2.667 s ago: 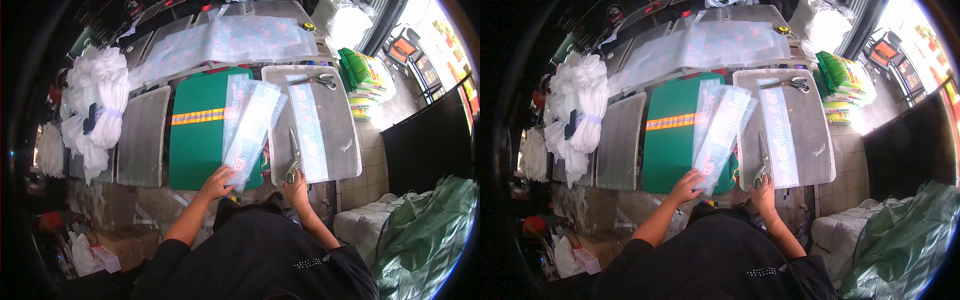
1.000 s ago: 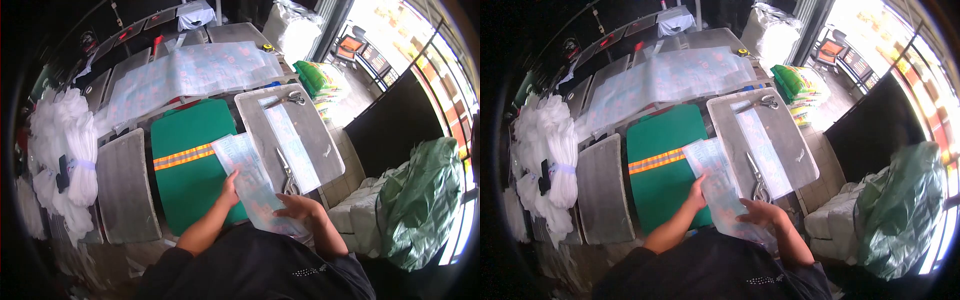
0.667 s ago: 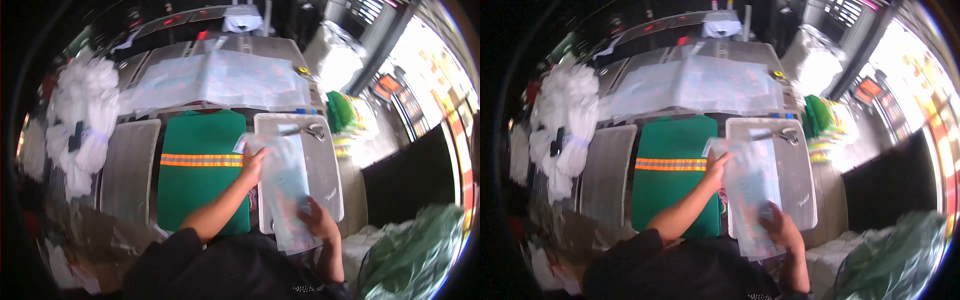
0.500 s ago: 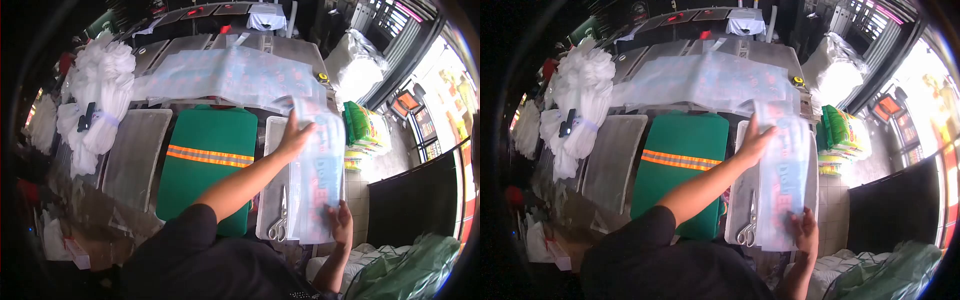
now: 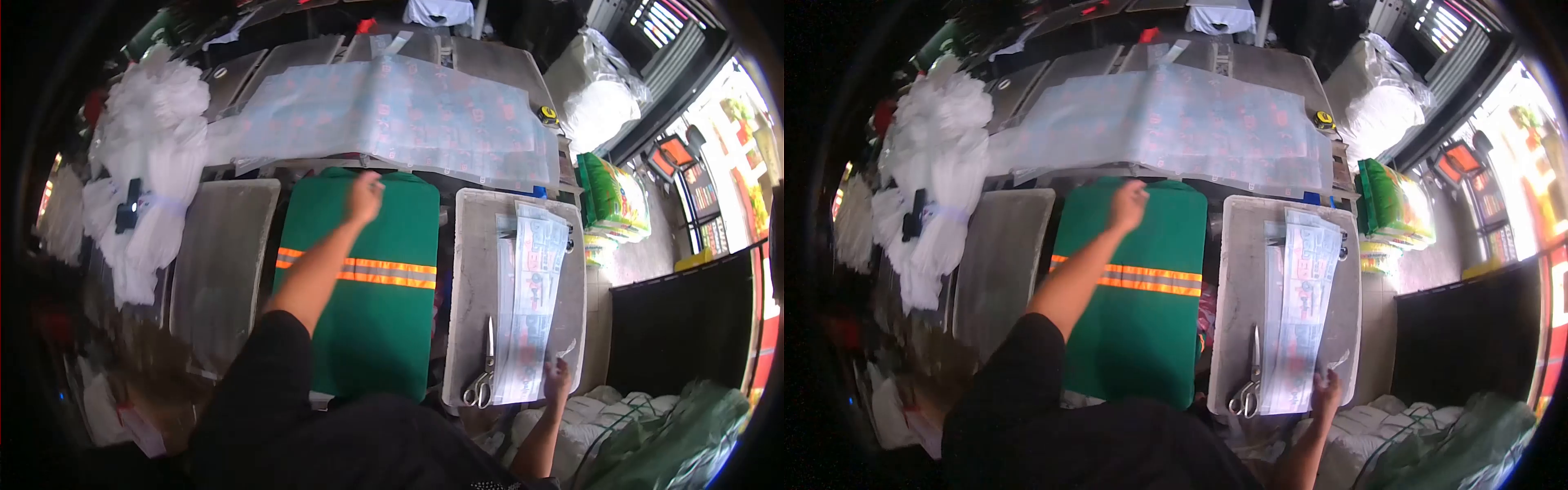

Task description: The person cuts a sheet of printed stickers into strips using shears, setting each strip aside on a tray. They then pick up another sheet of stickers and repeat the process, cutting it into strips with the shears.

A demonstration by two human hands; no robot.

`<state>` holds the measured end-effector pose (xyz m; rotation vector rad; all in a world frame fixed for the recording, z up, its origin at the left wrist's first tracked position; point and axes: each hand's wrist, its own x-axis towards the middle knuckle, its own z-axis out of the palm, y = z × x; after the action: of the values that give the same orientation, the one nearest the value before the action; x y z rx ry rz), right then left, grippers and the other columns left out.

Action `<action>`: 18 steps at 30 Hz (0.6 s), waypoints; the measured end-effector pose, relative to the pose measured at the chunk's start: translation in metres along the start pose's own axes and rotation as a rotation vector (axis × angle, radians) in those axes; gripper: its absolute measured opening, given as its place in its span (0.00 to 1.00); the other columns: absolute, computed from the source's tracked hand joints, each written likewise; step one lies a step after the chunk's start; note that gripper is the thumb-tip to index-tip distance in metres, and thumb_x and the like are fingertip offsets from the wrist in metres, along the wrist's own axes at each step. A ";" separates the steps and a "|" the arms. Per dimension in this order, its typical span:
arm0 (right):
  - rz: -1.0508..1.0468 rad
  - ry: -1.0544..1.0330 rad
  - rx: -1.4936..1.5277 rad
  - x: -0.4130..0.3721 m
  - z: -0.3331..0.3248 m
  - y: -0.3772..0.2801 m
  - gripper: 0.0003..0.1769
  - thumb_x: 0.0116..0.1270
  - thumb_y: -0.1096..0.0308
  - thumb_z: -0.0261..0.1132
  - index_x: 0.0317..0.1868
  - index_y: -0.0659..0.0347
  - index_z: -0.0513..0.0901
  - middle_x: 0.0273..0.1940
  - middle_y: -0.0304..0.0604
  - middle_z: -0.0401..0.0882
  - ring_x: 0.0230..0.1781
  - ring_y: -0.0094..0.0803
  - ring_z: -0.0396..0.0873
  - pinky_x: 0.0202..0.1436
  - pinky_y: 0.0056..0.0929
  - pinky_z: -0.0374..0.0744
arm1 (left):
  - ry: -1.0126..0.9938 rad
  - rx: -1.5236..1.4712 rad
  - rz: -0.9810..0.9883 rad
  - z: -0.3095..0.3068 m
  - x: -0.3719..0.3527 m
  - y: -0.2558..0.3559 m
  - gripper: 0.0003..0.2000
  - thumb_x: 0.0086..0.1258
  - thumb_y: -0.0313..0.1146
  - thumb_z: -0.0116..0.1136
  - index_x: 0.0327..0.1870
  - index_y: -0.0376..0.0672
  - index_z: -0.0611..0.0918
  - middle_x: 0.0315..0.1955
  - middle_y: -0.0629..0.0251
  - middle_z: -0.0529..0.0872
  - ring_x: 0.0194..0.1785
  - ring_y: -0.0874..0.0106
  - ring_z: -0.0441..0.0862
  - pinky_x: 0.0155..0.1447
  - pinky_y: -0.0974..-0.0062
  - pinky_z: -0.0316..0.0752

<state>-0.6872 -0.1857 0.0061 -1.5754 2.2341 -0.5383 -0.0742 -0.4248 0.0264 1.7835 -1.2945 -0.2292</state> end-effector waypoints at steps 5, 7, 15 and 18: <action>0.036 0.155 -0.033 -0.034 0.012 -0.065 0.21 0.60 0.67 0.73 0.53 0.66 0.81 0.48 0.54 0.81 0.46 0.45 0.81 0.47 0.39 0.80 | -0.010 0.301 0.009 -0.071 0.113 -0.057 0.18 0.68 0.38 0.63 0.57 0.43 0.81 0.55 0.53 0.83 0.59 0.53 0.79 0.62 0.58 0.74; 0.090 0.110 0.173 -0.054 0.033 -0.116 0.20 0.61 0.71 0.73 0.52 0.67 0.81 0.48 0.48 0.80 0.48 0.38 0.81 0.43 0.34 0.82 | -0.061 0.334 0.090 -0.068 0.143 -0.077 0.23 0.67 0.42 0.65 0.62 0.47 0.78 0.57 0.54 0.82 0.61 0.53 0.78 0.63 0.58 0.74; 0.012 -0.234 0.238 -0.098 0.070 -0.270 0.15 0.63 0.75 0.71 0.50 0.66 0.82 0.46 0.51 0.82 0.45 0.38 0.85 0.46 0.30 0.85 | -0.286 0.484 0.502 -0.047 0.179 -0.136 0.27 0.67 0.44 0.64 0.67 0.53 0.75 0.63 0.69 0.79 0.64 0.62 0.76 0.70 0.58 0.68; -0.043 -0.272 0.235 -0.085 0.079 -0.299 0.14 0.63 0.75 0.70 0.49 0.67 0.82 0.45 0.51 0.83 0.45 0.39 0.86 0.47 0.32 0.86 | -0.197 0.454 0.643 -0.044 0.189 -0.143 0.20 0.70 0.42 0.61 0.61 0.49 0.78 0.55 0.67 0.85 0.58 0.63 0.81 0.69 0.59 0.70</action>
<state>-0.3789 -0.2061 0.0926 -1.4803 1.8679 -0.5402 0.1309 -0.5511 0.0097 1.6181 -2.1148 0.2776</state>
